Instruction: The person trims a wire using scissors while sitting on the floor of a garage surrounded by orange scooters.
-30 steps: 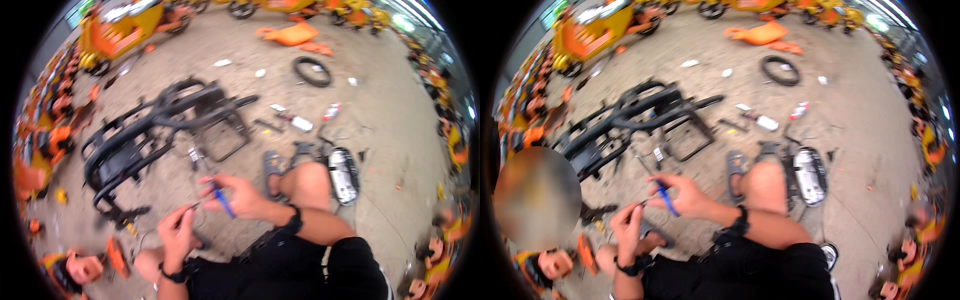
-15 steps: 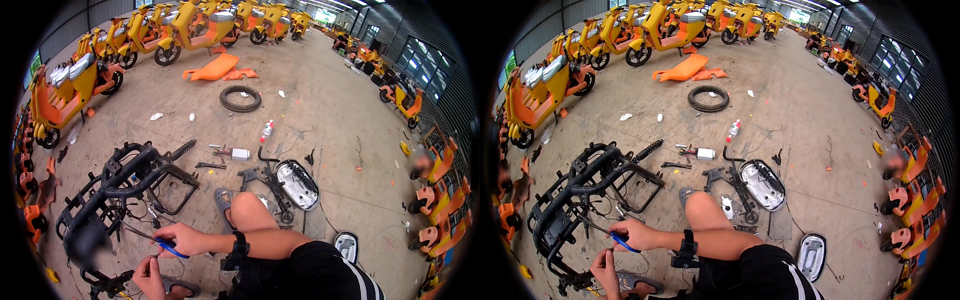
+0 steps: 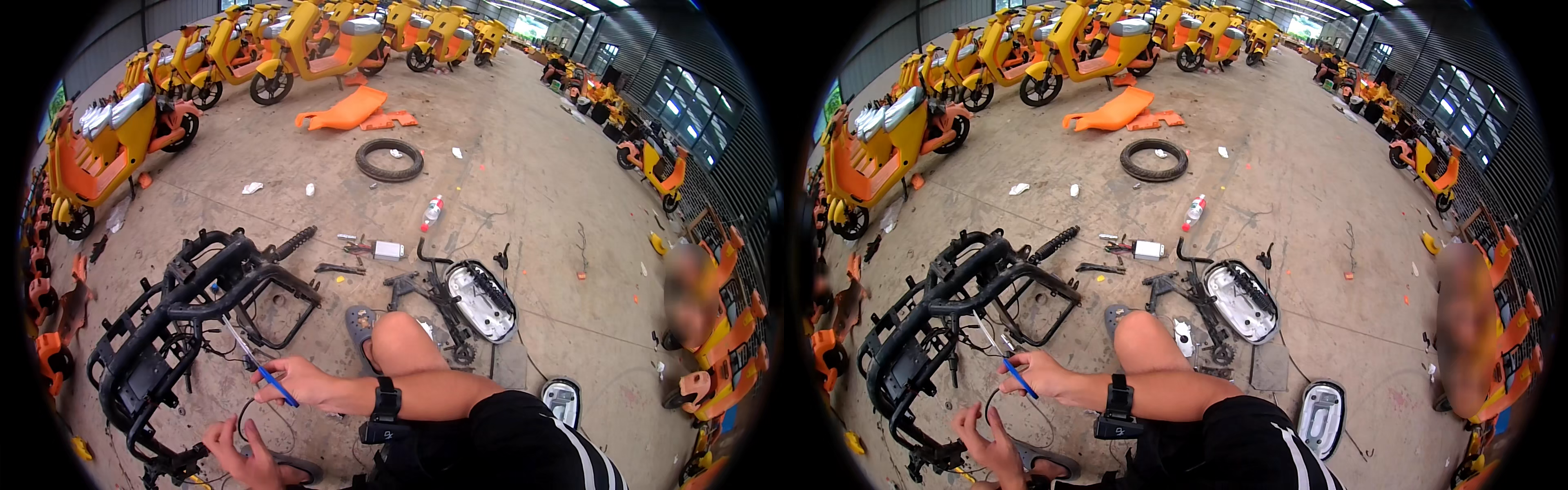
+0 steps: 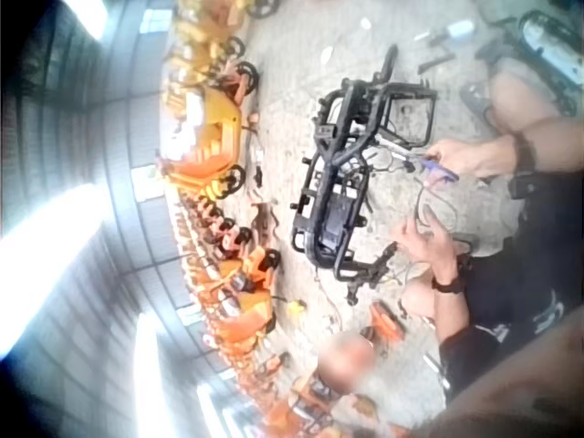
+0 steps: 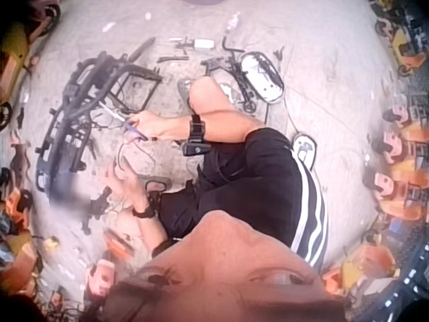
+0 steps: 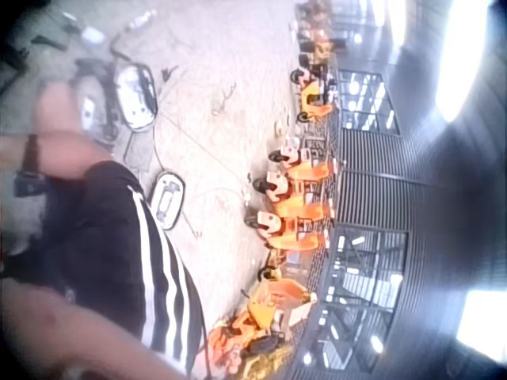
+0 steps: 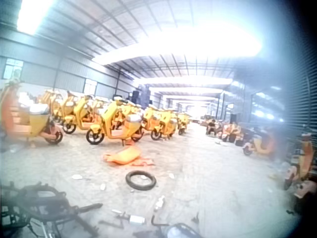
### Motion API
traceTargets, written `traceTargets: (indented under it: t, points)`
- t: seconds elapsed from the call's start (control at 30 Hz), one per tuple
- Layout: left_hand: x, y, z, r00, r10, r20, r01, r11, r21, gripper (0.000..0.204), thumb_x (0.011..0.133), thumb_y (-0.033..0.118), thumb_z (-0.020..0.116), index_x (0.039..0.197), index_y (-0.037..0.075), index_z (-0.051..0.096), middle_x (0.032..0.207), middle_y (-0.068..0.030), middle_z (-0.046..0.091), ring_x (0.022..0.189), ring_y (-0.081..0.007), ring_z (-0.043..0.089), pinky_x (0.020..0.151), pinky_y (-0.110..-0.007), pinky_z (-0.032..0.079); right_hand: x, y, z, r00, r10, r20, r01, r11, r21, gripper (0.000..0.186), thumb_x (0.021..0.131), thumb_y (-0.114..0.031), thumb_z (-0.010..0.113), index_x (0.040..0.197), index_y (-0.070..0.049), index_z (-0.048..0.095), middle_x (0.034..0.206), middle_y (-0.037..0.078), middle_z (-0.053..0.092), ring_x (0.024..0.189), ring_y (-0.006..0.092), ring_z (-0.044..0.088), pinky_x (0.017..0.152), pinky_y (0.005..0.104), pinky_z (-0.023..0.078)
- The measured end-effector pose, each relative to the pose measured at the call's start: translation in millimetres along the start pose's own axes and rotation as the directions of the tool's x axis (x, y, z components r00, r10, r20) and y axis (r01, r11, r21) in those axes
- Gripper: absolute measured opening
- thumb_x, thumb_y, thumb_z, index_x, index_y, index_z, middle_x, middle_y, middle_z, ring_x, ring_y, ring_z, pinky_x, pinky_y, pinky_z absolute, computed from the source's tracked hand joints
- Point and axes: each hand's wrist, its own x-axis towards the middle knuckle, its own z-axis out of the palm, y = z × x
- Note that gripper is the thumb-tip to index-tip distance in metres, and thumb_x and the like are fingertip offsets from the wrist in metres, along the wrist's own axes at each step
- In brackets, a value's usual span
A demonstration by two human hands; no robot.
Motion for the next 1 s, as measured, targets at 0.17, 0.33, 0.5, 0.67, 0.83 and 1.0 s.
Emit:
traceTargets:
  t: [0.17, 0.33, 0.5, 0.67, 0.83, 1.0]
  points:
    - [-19, -16, -4, 0.609, -0.371, 0.701, 0.674, 0.708, -0.211, 0.035, 0.103, 0.026, 0.049, 0.122, -0.002, 0.059, 0.073, -0.009, 0.067, 0.063, -0.0206, 0.062, 0.068, -0.031, 0.049, 1, 1, 5, 0.994, -0.068, -0.086, 0.067, 0.998, -0.015, 0.04, 0.078, -0.014, 0.081, 0.113, -0.004, 0.062, 0.085, 0.002, 0.067, 0.066, 0.0073, 0.055, 0.058, 0.0212, 0.042]
    - [-16, -2, 6, 0.441, -0.445, 0.779, 0.893, 0.135, -0.429, 0.051, 0.104, 0.036, 0.047, 0.145, 0.007, 0.039, 0.104, -0.0119, 0.066, 0.088, -0.0209, 0.065, 0.077, -0.031, 0.051, 1, -1, 4, 0.991, -0.069, -0.111, 0.076, 0.995, 0.064, 0.039, 0.081, -0.015, 0.079, 0.114, -0.006, 0.061, 0.086, 0.001, 0.065, 0.068, 0.0073, 0.055, 0.058, 0.0203, 0.041]
    - [-1, 12, 7, 0.606, -0.564, 0.561, 0.723, 0.096, -0.684, 0.053, 0.104, 0.032, 0.048, 0.149, 0.008, 0.033, 0.124, -0.0129, 0.06, 0.113, -0.0215, 0.058, 0.089, -0.034, 0.05, 2, 11, 1, 0.991, 0.116, -0.07, -0.104, 0.983, 0.154, 0.037, 0.083, -0.015, 0.076, 0.115, -0.006, 0.059, 0.086, 0.001, 0.066, 0.065, 0.0075, 0.056, 0.055, 0.0215, 0.041]
    - [-23, -33, 4, 0.749, -0.519, 0.413, 0.618, 0.319, -0.719, 0.039, 0.102, 0.018, 0.052, 0.13, -0.009, 0.05, 0.115, -0.0178, 0.066, 0.102, -0.023, 0.065, 0.089, -0.036, 0.052, 11, 37, 3, 0.938, 0.302, 0.169, -0.332, 0.922, 0.201, 0.033, 0.082, -0.019, 0.077, 0.109, -0.012, 0.061, 0.083, -0.004, 0.066, 0.062, 0.0038, 0.056, 0.053, 0.0205, 0.037]
    - [-17, -38, -9, 0.789, -0.404, 0.463, 0.615, 0.512, -0.6, 0.032, 0.096, 0.006, 0.06, 0.124, -0.01, 0.055, 0.106, -0.0194, 0.069, 0.09, -0.0241, 0.068, 0.082, -0.036, 0.056, 8, 32, -1, 0.915, 0.339, 0.218, -0.385, 0.896, 0.222, 0.03, 0.08, -0.017, 0.079, 0.106, -0.015, 0.063, 0.084, -0.005, 0.068, 0.059, 0.003, 0.057, 0.052, 0.0205, 0.036]
    - [-10, -40, -16, 0.766, -0.403, 0.501, 0.642, 0.475, -0.602, 0.038, 0.094, 0.004, 0.06, 0.13, -0.009, 0.052, 0.108, -0.0201, 0.068, 0.092, -0.0239, 0.068, 0.085, -0.035, 0.055, 6, 25, -7, 0.923, 0.303, 0.237, -0.359, 0.9, 0.249, 0.031, 0.082, -0.015, 0.078, 0.108, -0.012, 0.062, 0.085, -0.003, 0.066, 0.062, 0.0044, 0.056, 0.055, 0.0214, 0.041]
